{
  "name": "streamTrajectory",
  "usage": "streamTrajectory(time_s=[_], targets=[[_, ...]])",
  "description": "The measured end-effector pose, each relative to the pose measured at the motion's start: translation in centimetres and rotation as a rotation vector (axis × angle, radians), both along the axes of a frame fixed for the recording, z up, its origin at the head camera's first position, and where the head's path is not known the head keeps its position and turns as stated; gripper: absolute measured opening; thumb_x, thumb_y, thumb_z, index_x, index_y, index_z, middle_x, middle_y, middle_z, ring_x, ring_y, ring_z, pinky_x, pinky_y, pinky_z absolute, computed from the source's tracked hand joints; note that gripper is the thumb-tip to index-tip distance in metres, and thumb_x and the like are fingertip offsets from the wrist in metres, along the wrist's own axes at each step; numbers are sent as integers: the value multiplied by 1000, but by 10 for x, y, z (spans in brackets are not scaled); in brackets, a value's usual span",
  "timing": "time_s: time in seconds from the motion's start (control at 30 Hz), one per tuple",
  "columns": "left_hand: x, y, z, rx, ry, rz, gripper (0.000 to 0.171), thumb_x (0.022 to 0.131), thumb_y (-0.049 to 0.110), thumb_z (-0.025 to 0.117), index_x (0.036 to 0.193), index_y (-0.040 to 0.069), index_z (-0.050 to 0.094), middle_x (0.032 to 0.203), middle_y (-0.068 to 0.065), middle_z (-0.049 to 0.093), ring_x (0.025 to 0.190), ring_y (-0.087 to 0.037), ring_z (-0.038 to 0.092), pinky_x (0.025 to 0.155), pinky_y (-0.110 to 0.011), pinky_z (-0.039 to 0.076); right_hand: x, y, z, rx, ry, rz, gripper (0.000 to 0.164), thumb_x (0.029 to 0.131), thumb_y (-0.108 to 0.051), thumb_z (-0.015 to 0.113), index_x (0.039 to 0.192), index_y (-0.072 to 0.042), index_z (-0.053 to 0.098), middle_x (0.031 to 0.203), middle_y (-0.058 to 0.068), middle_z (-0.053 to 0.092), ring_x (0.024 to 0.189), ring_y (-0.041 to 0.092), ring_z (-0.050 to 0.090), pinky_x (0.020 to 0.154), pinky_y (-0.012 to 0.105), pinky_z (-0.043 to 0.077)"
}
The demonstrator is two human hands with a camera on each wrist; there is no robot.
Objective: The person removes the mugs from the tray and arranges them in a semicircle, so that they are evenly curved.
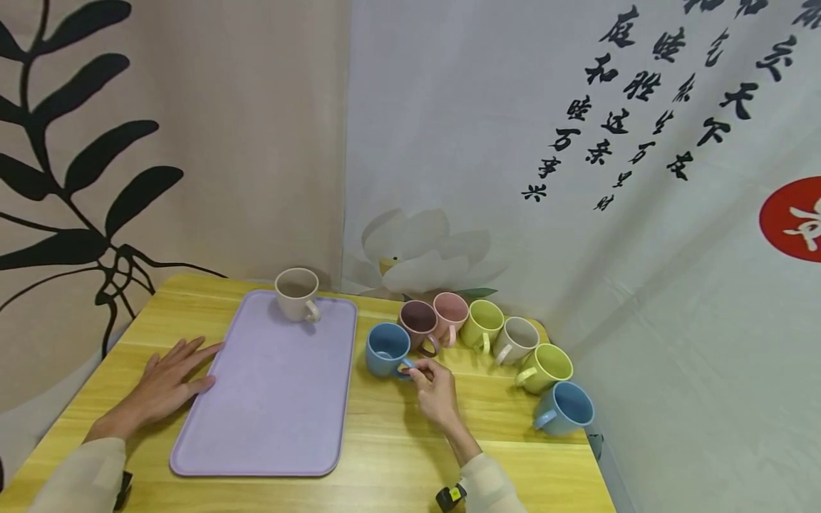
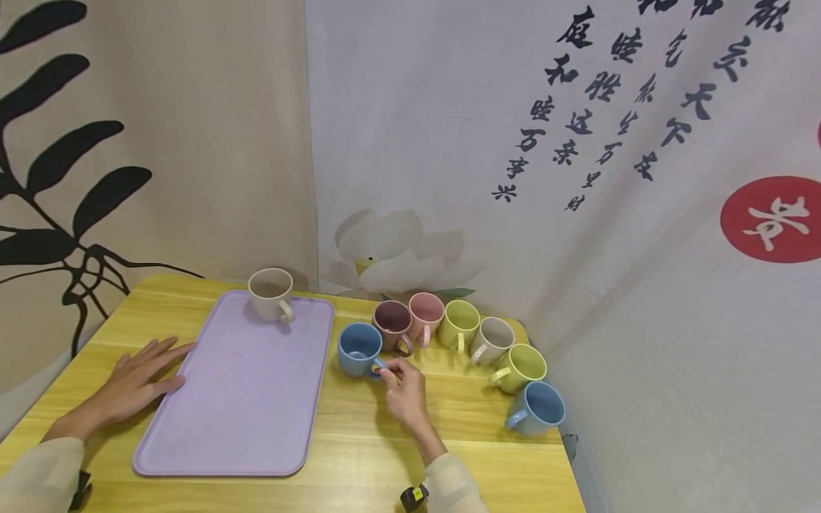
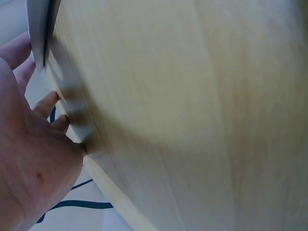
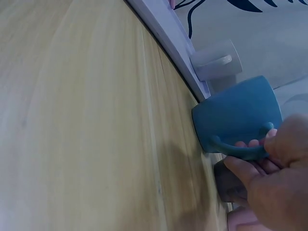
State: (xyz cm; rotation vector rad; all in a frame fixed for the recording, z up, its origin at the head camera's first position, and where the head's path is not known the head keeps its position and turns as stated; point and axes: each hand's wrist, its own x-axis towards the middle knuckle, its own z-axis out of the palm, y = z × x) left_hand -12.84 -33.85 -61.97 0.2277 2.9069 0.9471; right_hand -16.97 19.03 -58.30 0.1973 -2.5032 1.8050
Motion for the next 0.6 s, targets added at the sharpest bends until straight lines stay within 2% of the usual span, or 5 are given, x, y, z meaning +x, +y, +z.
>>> streamTrajectory(time_s=[0.17,0.43,0.6], targets=[[0,1,0,0,8,-1,67,115,40,62,172,10,42,178,-45,24,165,-74,10,125,-94,-5,-1,4,1,23,52,-38,9,107,5,70,110,11,76,108,29,84,112,45,83,85,13,60],[0,0,1,7,13,-2,67,115,41,62,172,10,43,178,-45,23,165,-74,11,124,-95,-4,-3,5,3,129,122,-152,9,105,-1,77,110,-2,84,106,14,87,110,37,85,98,37,69],[0,-2,-2,4,15,-5,68,116,42,61,173,11,42,178,-44,23,165,-75,10,124,-95,-6,-3,5,1,141,126,-181,12,106,-4,77,115,-4,84,109,13,88,109,34,85,99,42,69]])
